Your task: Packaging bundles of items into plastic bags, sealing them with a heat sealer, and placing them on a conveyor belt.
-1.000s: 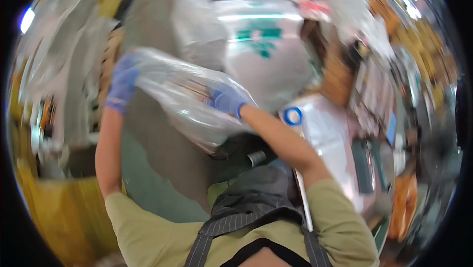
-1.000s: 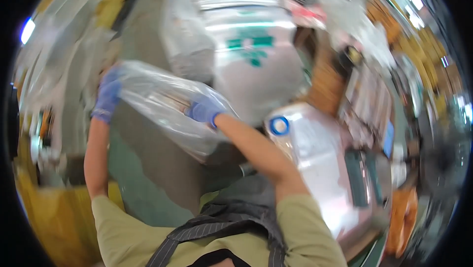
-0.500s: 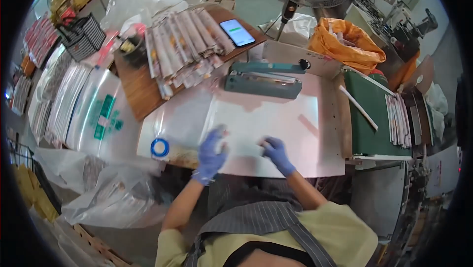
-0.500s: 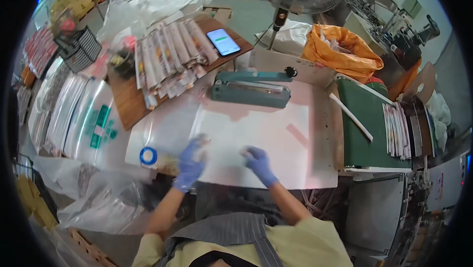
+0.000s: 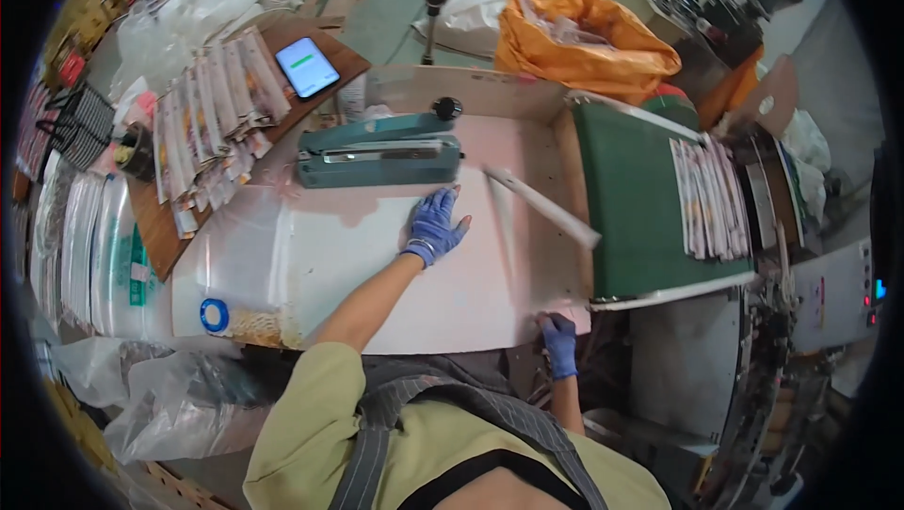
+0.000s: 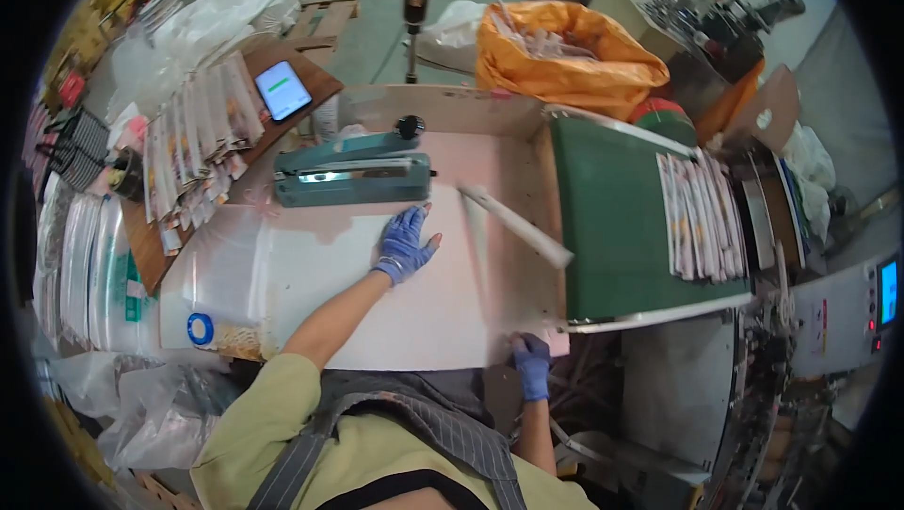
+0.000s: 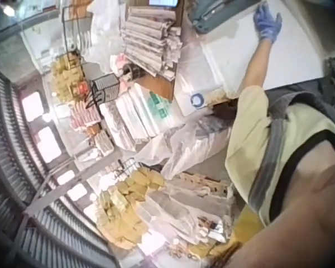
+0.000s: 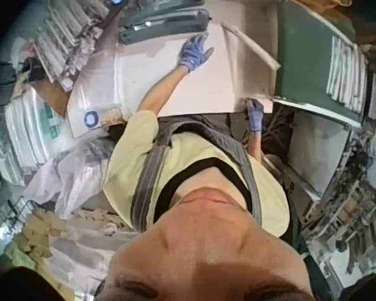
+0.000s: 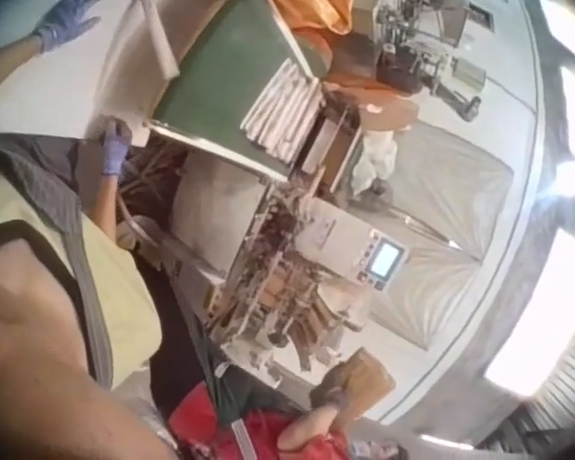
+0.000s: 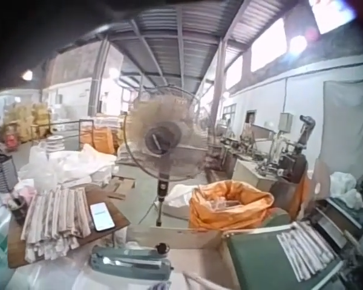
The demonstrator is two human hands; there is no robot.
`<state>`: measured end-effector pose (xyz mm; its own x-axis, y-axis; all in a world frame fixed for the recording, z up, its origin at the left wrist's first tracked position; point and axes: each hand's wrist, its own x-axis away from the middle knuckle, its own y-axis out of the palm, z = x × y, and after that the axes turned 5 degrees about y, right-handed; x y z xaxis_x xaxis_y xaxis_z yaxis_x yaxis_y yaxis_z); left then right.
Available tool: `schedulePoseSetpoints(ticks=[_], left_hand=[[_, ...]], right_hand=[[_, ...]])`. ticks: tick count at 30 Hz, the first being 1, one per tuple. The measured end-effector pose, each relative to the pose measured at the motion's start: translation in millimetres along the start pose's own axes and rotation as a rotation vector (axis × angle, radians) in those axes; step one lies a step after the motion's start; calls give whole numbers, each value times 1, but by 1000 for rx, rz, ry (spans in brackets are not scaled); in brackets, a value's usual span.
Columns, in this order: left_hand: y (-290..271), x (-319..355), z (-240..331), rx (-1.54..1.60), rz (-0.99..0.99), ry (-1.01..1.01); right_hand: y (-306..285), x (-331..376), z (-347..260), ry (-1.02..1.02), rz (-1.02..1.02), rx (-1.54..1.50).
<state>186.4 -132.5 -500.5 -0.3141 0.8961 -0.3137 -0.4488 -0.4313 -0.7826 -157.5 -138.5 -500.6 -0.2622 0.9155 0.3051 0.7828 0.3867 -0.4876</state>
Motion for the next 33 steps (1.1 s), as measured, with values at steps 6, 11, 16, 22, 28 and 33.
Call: schedulePoseSetpoints(ticks=[6, 11, 16, 22, 28, 33], left_hand=[[34, -41, 47, -136, 13, 153], [52, -47, 24, -241, -23, 203], [42, -54, 65, -162, -66, 199], [73, -46, 70, -111, -80, 193], [50, -51, 75, -266, -216, 75], [38, -60, 97, -372, -312, 130]], right_hand=[[-11, -8, -1, 55, -27, -27], [-21, 17, -104, -91, -454, -83], [-164, -60, -158, -728, 636, 83], [-301, -163, -21, 482, 1655, 383], [-290, -176, -16, 384, 1523, -10], [-292, -155, -37, 478, 1446, 60]])
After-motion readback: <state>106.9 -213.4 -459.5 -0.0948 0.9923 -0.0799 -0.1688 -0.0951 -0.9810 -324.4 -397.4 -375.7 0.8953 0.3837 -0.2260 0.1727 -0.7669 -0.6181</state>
